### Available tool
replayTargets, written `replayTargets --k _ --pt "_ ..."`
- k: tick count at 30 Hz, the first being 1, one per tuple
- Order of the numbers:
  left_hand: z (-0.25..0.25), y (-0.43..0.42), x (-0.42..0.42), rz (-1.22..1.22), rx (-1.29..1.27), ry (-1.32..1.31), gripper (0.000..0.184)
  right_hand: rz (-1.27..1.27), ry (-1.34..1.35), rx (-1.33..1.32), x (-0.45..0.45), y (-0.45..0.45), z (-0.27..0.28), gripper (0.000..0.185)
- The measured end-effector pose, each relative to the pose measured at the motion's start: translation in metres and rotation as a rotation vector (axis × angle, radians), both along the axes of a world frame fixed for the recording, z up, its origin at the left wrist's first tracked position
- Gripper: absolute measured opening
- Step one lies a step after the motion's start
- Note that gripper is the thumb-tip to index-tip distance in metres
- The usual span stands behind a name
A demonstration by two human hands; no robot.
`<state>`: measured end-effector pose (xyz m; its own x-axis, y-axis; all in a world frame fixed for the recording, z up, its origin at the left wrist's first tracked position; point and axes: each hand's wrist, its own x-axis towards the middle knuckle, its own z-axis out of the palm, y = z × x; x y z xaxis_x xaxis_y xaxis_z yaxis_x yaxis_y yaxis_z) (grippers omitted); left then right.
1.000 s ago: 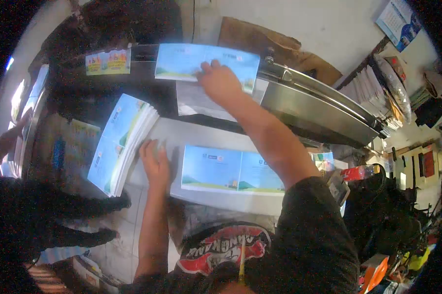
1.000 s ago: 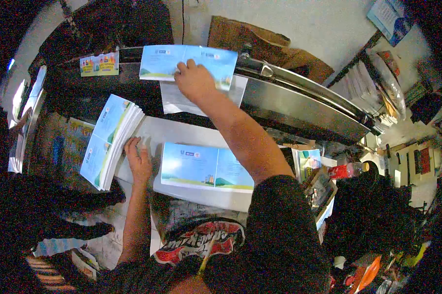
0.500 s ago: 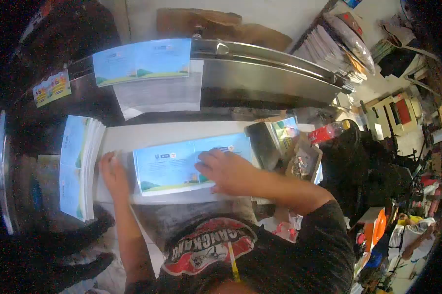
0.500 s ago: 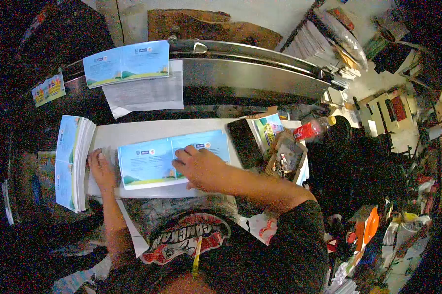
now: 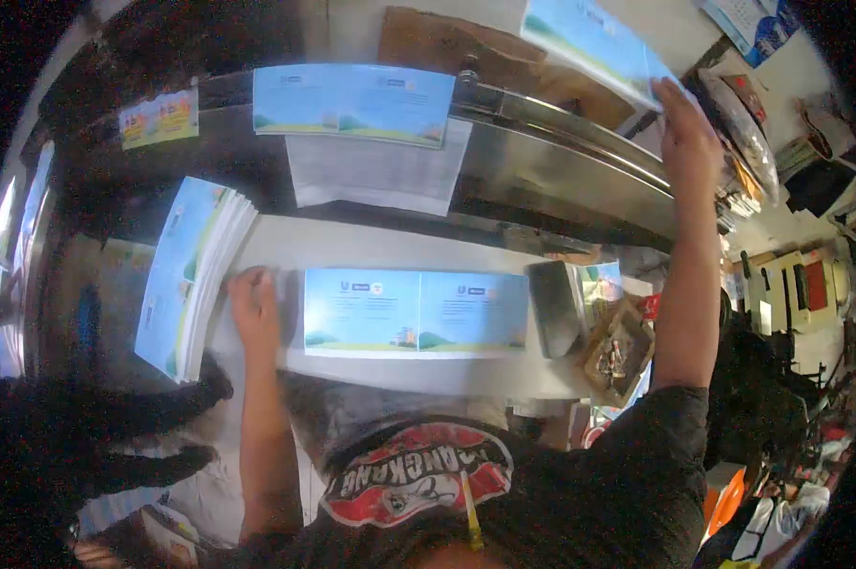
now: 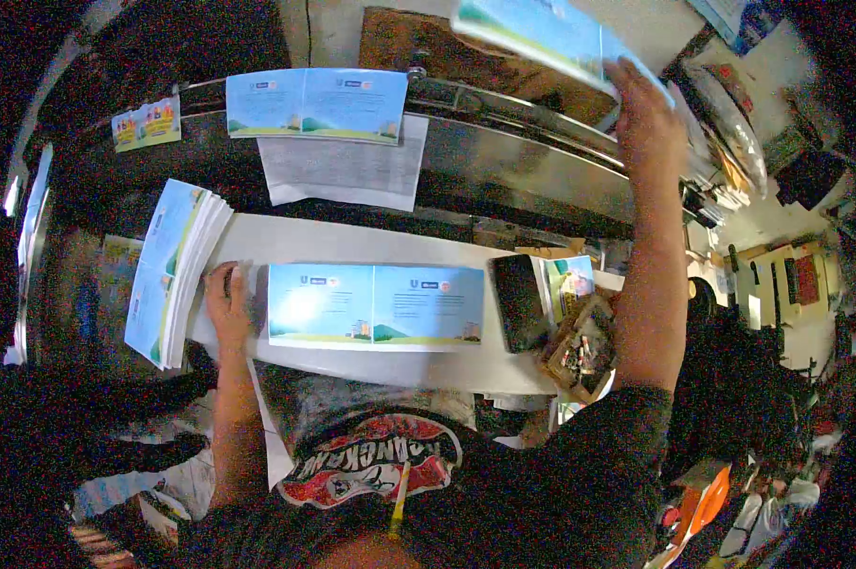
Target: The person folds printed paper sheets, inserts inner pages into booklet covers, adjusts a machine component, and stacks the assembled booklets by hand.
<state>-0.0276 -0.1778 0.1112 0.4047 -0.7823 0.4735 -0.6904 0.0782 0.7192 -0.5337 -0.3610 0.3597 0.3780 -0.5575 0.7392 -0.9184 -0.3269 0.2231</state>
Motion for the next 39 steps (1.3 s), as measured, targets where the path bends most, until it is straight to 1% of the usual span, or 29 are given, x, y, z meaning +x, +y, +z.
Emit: replayTargets --k 1,2,4,5,7,8,9,10,11,12,13,14,16,17,18,19,20,21,22,23,24,25,26,29,32,34,37,39 --pt "0.002 0.0 -0.001 0.001 0.009 0.015 0.02 -0.064 0.023 0.052 -0.014 -0.011 -0.021 0.047" --pt "0.003 0.001 -0.002 0.006 0.018 0.031 0.02 -0.051 0.024 0.055 -0.028 -0.018 -0.042 0.047" --pt "0.0 -0.001 -0.001 0.006 0.016 0.023 0.021 -0.028 0.119 0.45 -0.042 -0.014 -0.086 0.047" --pt "-0.002 0.0 0.0 -0.003 0.01 0.015 0.021 -0.008 0.12 0.471 -0.028 -0.003 -0.092 0.047" --pt "-0.001 0.001 0.0 0.006 0.02 0.012 0.022 -0.055 0.1 0.588 0.004 0.032 -0.1 0.04" --pt "0.0 0.002 -0.001 -0.011 0.005 0.016 0.023 -0.087 0.045 0.66 0.041 0.059 -0.097 0.039" --pt "0.0 0.001 -0.001 -0.011 0.026 0.004 0.024 0.035 0.012 0.779 0.07 0.079 -0.101 0.043" --pt "-0.002 0.0 0.0 -0.012 0.036 0.002 0.024 0.121 0.096 0.866 0.082 0.102 -0.136 0.057" --pt "-0.002 0.001 0.0 -0.003 0.039 0.016 0.024 0.127 0.004 1.118 0.137 0.143 -0.118 0.067" --pt "-0.003 0.0 -0.001 0.004 0.035 0.032 0.024 0.34 0.153 1.027 0.157 0.173 -0.13 0.082" --pt "-0.001 0.0 -0.001 -0.001 0.036 0.032 0.024 0.474 0.242 0.959 0.167 0.19 -0.148 0.088" --pt "0.001 0.001 -0.001 0.017 0.063 0.039 0.024 0.417 0.427 0.941 0.18 0.202 -0.154 0.082" --pt "-0.005 0.002 0.003 0.037 0.092 0.049 0.024 0.463 0.354 1.042 0.181 0.205 -0.155 0.062" --pt "-0.016 0.002 0.009 -0.047 0.012 0.174 0.027 0.466 0.357 1.045 0.179 0.2 -0.153 0.062" --pt "-0.022 0.006 0.014 -0.139 -0.061 0.298 0.031 0.545 0.246 1.14 0.174 0.192 -0.149 0.053" --pt "-0.021 0.008 0.015 -0.15 -0.054 0.297 0.031 0.616 0.128 1.227 0.171 0.183 -0.142 0.044" --pt "-0.018 0.008 0.015 -0.291 -0.065 0.327 0.039 0.59 0.158 1.284 0.173 0.171 -0.122 0.042" --pt "-0.012 0.009 0.012 -0.364 -0.067 0.339 0.044 0.566 0.188 1.342 0.176 0.156 -0.102 0.041" --pt "-0.006 0.01 0.009 -0.437 -0.067 0.353 0.049 0.557 0.171 1.258 0.172 0.137 -0.094 0.037" --pt "0.004 0.01 -0.001 -0.394 0.039 0.197 0.06 0.623 0.252 1.1 0.168 0.109 -0.092 0.034" --pt "0.009 0.011 -0.006 -0.348 0.142 0.04 0.071 0.347 0.237 1.141 0.18 0.098 -0.069 0.029" --pt "0.003 0.01 -0.003 -0.367 0.18 -0.032 0.081 0.392 0.217 1.067 0.173 0.079 -0.073 0.026" --pt "0.005 0.01 -0.004 -0.363 0.175 -0.033 0.081 0.474 0.193 0.973 0.165 0.058 -0.091 0.03" --pt "0.009 0.012 -0.005 -0.376 0.214 -0.014 0.079 0.534 0.147 1.014 0.165 0.039 -0.1 0.032" --pt "0.006 0.013 -0.003 -0.374 0.226 -0.047 0.079 0.502 0.171 1.053 0.169 0.036 -0.102 0.033" --pt "0.005 0.012 -0.002 -0.381 0.225 -0.063 0.077 0.503 0.142 1.099 0.169 0.037 -0.097 0.032" --pt "0.011 0.014 -0.006 -0.359 0.247 -0.062 0.074 0.467 0.081 1.095 0.173 0.053 -0.082 0.034" --pt "-0.001 0.01 -0.001 -0.404 0.191 -0.145 0.071 0.389 0.172 1.171 0.165 0.049 -0.077 0.031"
